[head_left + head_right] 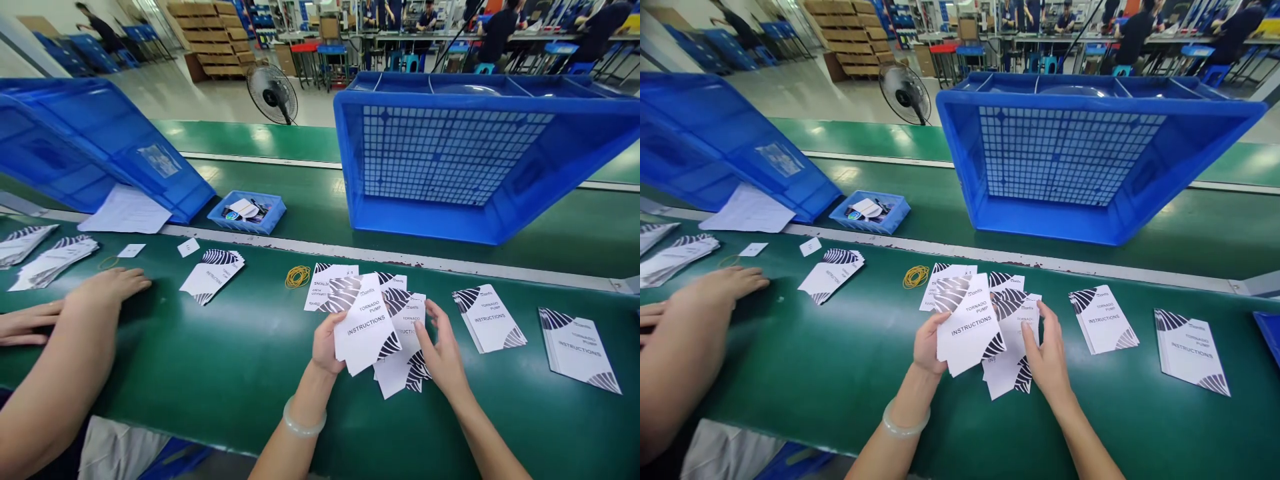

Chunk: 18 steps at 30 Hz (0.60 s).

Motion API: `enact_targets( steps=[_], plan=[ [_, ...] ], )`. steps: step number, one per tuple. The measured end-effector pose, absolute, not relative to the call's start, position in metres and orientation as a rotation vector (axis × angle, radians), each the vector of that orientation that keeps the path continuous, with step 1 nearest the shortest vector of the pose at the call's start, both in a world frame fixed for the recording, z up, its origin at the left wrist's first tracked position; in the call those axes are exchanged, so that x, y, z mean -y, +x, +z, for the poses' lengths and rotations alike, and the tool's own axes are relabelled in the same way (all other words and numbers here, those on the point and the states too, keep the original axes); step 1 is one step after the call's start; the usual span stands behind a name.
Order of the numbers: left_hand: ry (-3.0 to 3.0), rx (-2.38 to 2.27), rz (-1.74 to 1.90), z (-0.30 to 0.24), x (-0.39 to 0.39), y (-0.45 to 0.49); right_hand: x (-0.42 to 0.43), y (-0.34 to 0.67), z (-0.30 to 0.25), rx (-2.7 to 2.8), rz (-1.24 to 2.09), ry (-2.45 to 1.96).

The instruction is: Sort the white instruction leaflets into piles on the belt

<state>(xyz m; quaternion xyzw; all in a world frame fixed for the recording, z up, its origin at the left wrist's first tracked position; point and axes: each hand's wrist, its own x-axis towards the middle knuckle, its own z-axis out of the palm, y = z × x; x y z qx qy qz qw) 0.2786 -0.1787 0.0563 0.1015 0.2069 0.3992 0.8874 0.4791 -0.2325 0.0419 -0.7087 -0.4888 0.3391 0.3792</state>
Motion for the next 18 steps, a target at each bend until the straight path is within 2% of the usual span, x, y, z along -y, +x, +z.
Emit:
enact_targets(
  steps=[5, 18],
  plan=[
    [0.217, -0.62, 0.683, 0.048, 0.195, 0.299, 0.22, 0.463, 0.06, 1.302, 0.982, -1.656],
    [0.231, -0.739, 0.803, 0.048, 0.185, 0.283, 0.225, 0.483, 0.06, 0.777, 1.169, -1.418]
  ],
)
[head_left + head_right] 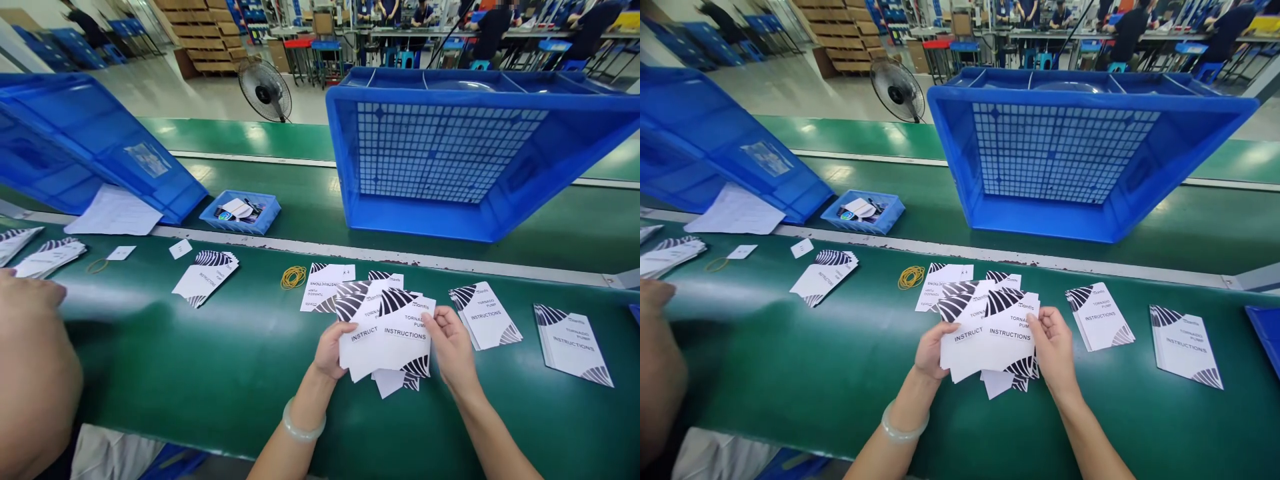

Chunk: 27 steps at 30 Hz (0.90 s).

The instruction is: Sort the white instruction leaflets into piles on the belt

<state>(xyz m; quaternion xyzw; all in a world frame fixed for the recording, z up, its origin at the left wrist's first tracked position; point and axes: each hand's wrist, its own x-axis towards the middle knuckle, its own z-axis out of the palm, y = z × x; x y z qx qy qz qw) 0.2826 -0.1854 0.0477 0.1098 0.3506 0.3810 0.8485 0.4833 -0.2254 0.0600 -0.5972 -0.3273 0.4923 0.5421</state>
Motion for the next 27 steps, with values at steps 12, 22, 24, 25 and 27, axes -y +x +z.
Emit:
enact_targets(
  steps=[12, 22, 24, 25, 27],
  plan=[
    [0.242, -0.525, 0.816, 0.054, 0.184, 0.28, 0.219, 0.467, 0.049, 1.204, 0.955, -1.658],
    [0.295, -0.699, 0.816, 0.052, 0.195, 0.3, 0.213, 0.463, 0.051, 1.024, 1.12, -1.486],
    [0.293, -0.705, 0.824, 0.053, 0.194, 0.299, 0.216, 0.465, 0.052, 0.993, 1.124, -1.489],
    [0.295, -0.709, 0.824, 0.053, 0.194, 0.299, 0.217, 0.466, 0.053, 0.992, 1.116, -1.496],
    [0.304, -0.714, 0.827, 0.052, 0.193, 0.298, 0.218, 0.466, 0.057, 1.003, 1.088, -1.509]
  ],
)
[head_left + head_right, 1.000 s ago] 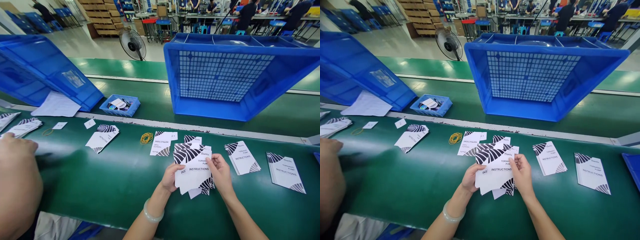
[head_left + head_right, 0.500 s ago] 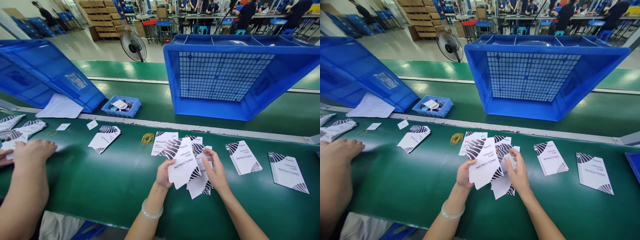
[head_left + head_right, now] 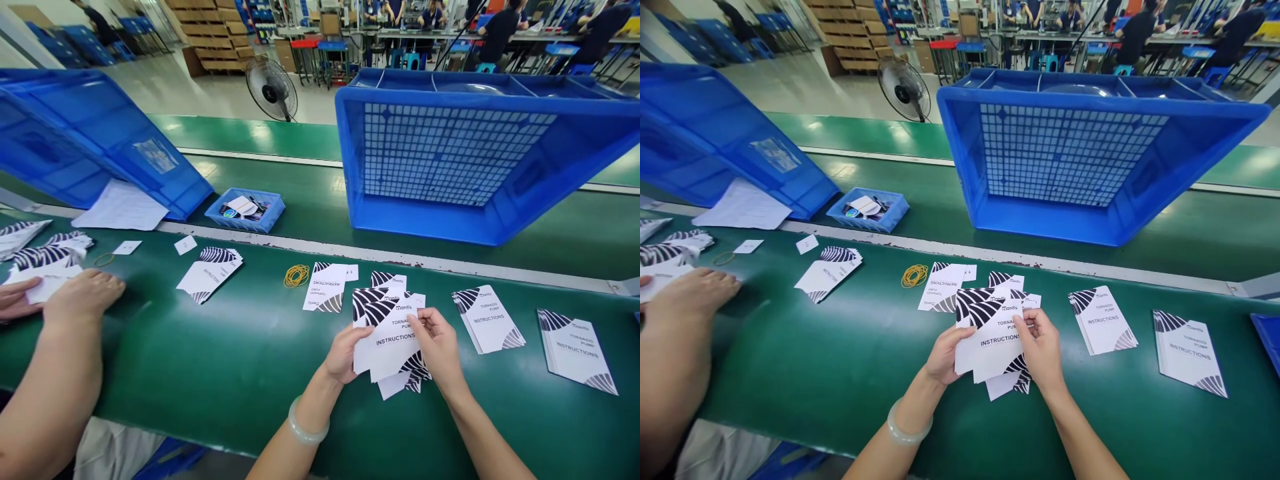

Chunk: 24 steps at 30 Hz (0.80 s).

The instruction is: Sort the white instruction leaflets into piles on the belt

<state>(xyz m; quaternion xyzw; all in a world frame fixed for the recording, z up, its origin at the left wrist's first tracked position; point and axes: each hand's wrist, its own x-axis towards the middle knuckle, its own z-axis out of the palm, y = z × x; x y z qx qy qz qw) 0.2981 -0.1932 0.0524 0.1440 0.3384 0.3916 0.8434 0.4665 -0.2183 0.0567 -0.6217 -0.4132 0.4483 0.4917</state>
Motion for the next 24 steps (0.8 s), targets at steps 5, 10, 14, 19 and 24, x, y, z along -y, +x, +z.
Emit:
enact_targets(
  steps=[5, 10, 14, 19, 24],
  plan=[
    [0.34, -0.713, 0.834, 0.052, 0.193, 0.297, 0.22, 0.467, 0.065, 1.073, 1.064, -1.536],
    [0.335, -0.765, 0.855, 0.054, 0.19, 0.296, 0.224, 0.474, 0.07, 1.012, 1.023, -1.57],
    [0.278, -0.851, 0.992, 0.056, 0.18, 0.281, 0.225, 0.49, 0.069, 0.744, 0.982, -1.506],
    [0.214, -0.793, 1.151, 0.062, 0.167, 0.255, 0.224, 0.498, 0.052, 0.689, 1.069, -1.496],
    [0.22, -0.78, 1.138, 0.061, 0.171, 0.262, 0.221, 0.478, 0.048, 1.046, 0.894, -1.681]
  ],
)
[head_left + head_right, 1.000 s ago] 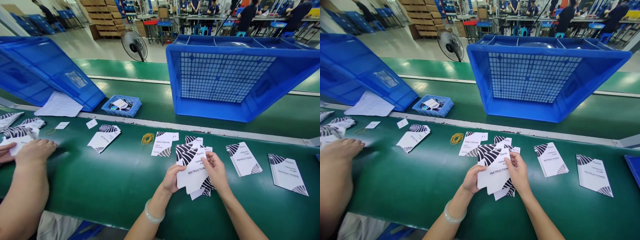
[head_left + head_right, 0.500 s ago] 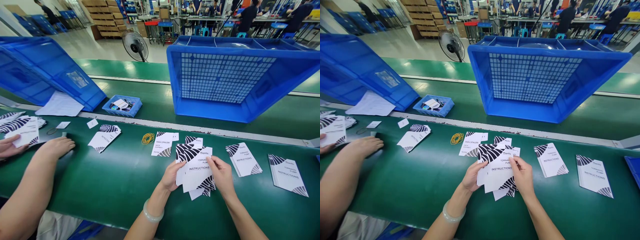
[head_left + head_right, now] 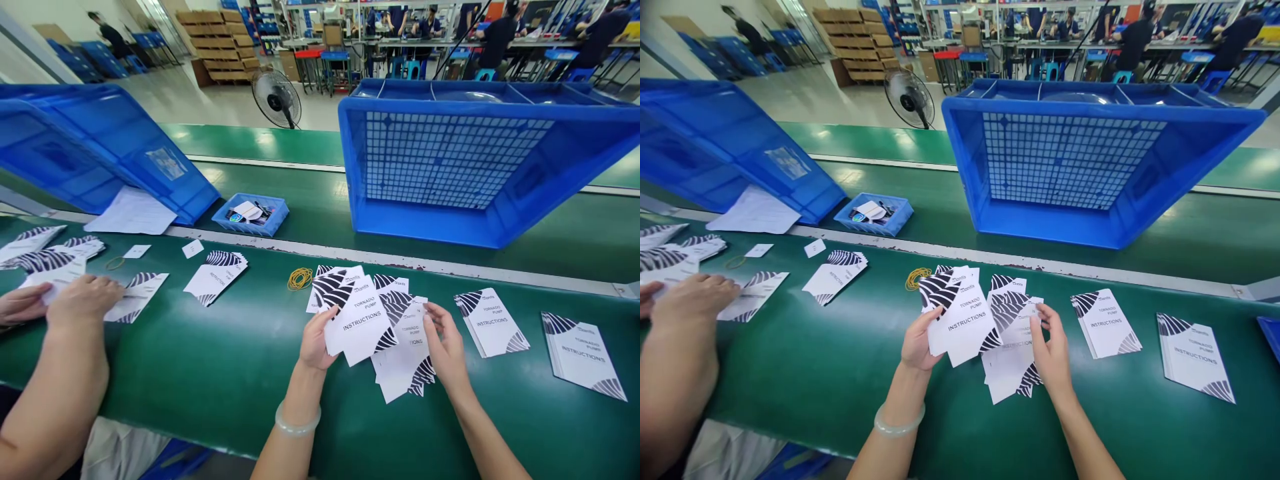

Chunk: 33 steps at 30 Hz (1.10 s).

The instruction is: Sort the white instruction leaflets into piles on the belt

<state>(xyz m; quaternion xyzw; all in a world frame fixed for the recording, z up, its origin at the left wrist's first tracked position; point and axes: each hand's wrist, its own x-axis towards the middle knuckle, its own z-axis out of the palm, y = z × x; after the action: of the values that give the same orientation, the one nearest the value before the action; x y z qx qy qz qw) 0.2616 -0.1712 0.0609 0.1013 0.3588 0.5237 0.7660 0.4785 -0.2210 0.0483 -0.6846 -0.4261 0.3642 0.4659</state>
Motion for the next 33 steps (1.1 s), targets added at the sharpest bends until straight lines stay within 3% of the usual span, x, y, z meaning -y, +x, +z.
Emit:
enact_targets(
  steps=[6, 16, 22, 33],
  plan=[
    [0.296, -0.763, 0.96, 0.055, 0.186, 0.288, 0.217, 0.454, 0.068, 1.27, 0.999, -1.578],
    [0.296, -0.741, 1.074, 0.062, 0.176, 0.274, 0.228, 0.492, 0.063, 0.754, 1.183, -1.458],
    [0.299, -0.765, 1.077, 0.058, 0.178, 0.281, 0.221, 0.484, 0.049, 1.181, 0.893, -1.745],
    [0.413, -0.694, 0.805, 0.056, 0.197, 0.304, 0.213, 0.464, 0.07, 1.078, 1.098, -1.553]
  ],
)
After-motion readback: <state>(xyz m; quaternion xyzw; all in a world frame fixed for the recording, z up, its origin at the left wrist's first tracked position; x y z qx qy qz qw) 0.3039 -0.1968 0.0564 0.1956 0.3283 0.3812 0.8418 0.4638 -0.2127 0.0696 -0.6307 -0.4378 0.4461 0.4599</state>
